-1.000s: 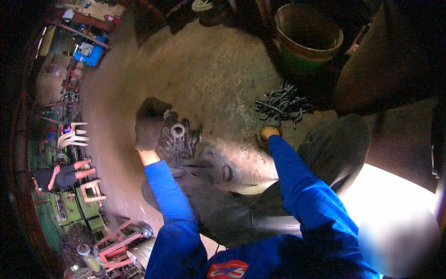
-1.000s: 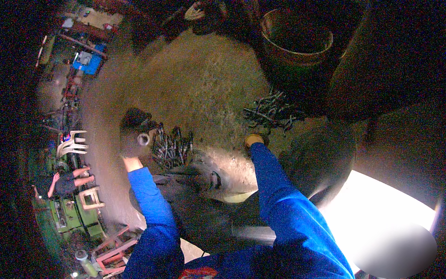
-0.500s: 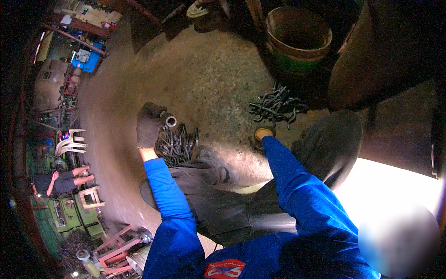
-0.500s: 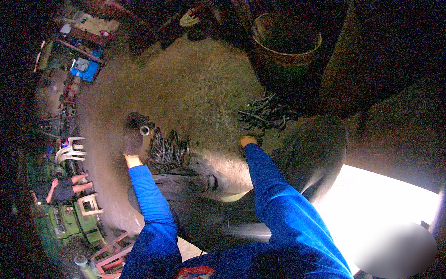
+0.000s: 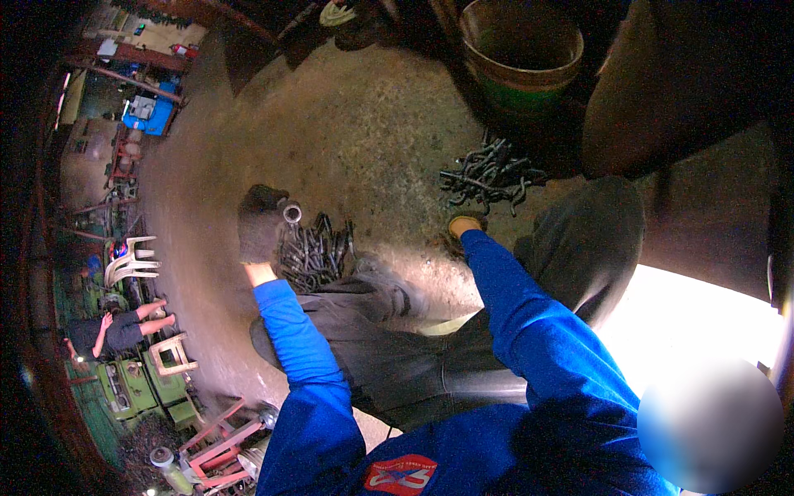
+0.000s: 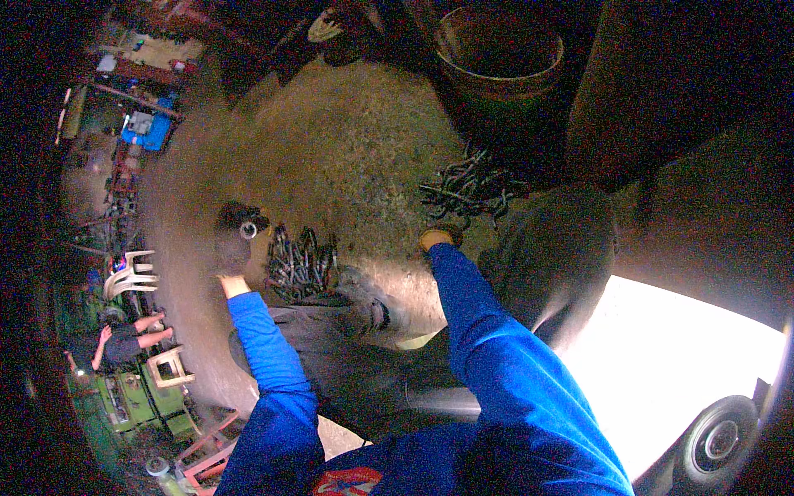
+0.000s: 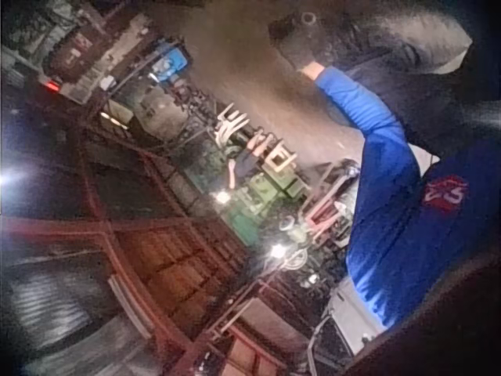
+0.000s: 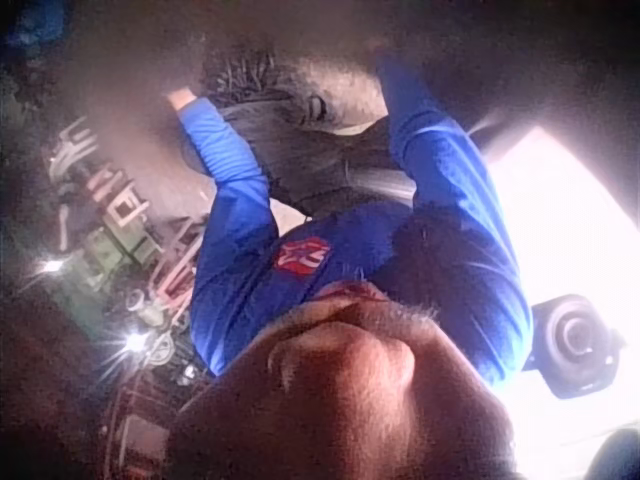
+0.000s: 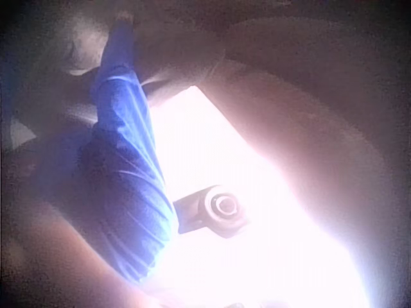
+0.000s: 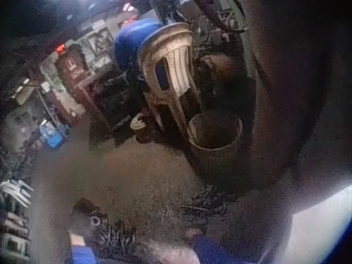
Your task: The person sits on the floor and repeatedly dips metal rods into a bucket of liquid, then scrapes them with a tool to remove residue. The person handles the rods one at a time, occasionally inspecting them before returning them to the bucket or placing them on the floor.
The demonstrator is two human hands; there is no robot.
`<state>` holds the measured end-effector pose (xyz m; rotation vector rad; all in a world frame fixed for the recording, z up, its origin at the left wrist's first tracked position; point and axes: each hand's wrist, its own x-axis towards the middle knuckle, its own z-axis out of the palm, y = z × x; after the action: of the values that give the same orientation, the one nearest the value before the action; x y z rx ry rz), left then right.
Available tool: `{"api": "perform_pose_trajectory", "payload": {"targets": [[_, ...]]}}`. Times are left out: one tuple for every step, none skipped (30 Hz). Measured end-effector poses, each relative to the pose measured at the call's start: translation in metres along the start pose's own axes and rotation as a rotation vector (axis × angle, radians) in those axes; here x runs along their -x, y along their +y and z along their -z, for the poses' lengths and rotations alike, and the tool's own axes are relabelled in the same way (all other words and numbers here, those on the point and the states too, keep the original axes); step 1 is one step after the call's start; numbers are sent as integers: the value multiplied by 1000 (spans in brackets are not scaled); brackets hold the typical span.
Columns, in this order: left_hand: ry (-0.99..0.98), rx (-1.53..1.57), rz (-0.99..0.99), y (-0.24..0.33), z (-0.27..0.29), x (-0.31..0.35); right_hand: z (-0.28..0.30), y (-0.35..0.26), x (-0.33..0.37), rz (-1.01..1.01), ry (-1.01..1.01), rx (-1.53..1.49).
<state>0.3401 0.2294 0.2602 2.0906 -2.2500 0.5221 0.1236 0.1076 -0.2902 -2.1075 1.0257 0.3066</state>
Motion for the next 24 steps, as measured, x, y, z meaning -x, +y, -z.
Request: {"api": "perform_pose_trajectory", "payload": {"targets": [[-34, 135, 154, 5, 1, -3, -4, 1, -1, -17, 4, -2], [-67, 272, 307, 12, 2, -7, -8, 3, -2, -35, 10, -3], [-99, 410, 458, 17, 2, -11, -9, 7, -3, -56, 17, -4], [-96, 225, 313, 14, 3, -8, -15, 5, -3, -55, 0, 5], [-91, 44, 164, 10, 2, -5, -17, 8, -2, -57, -16, 14], [-83, -133, 11, 9, 0, -4, -18, 14, 0, -61, -29, 23], [-83, -99, 29, 7, -3, 0, -17, 17, 2, -60, -41, 36], [-70, -56, 45, 7, -13, 2, -10, 21, 3, -66, -46, 52], [-57, -11, 60, 8, -24, 2, -4, 21, 5, -67, -40, 56], [-58, 29, 72, 9, -40, 2, -8, 20, 7, -64, -37, 44], [-53, 70, 84, 11, -50, 1, -7, 16, 8, -60, -29, 39], [-47, 113, 96, 11, -59, -1, -4, 14, 9, -60, -18, 33], [2, 497, 339, 22, -67, -8, 7, 16, 13, -69, 7, 35], [39, 879, 582, 43, -79, -18, 11, 17, 16, -77, 24, 31], [63, 1250, 834, 62, -90, -24, 6, 17, 17, -76, 33, 21], [48, 1273, 820, 81, -99, -32, 15, 24, 23, -95, 56, 26], [33, 1281, 807, 93, -104, -38, 19, 27, 26, -99, 77, 22], [-69, 1218, 862, 99, -119, -43, 23, 30, 30, -107, 98, 20], [-160, 1142, 918, 98, -139, -43, 30, 25, 31, -100, 126, 22], [-194, 1137, 976, 104, -158, -40, 34, 24, 36, -94, 145, 20], [-226, 1135, 1030, 110, -175, -39, 40, 24, 40, -91, 168, 21], [-192, 1198, 1089, 121, -188, -37, 44, 24, 46, -84, 187, 23], [-168, 1270, 1144, 135, -193, -42, 47, 31, 54, -91, 202, 27], [-361, 1166, 1129, 140, -196, -51, 49, 38, 63, -101, 217, 33]]}}
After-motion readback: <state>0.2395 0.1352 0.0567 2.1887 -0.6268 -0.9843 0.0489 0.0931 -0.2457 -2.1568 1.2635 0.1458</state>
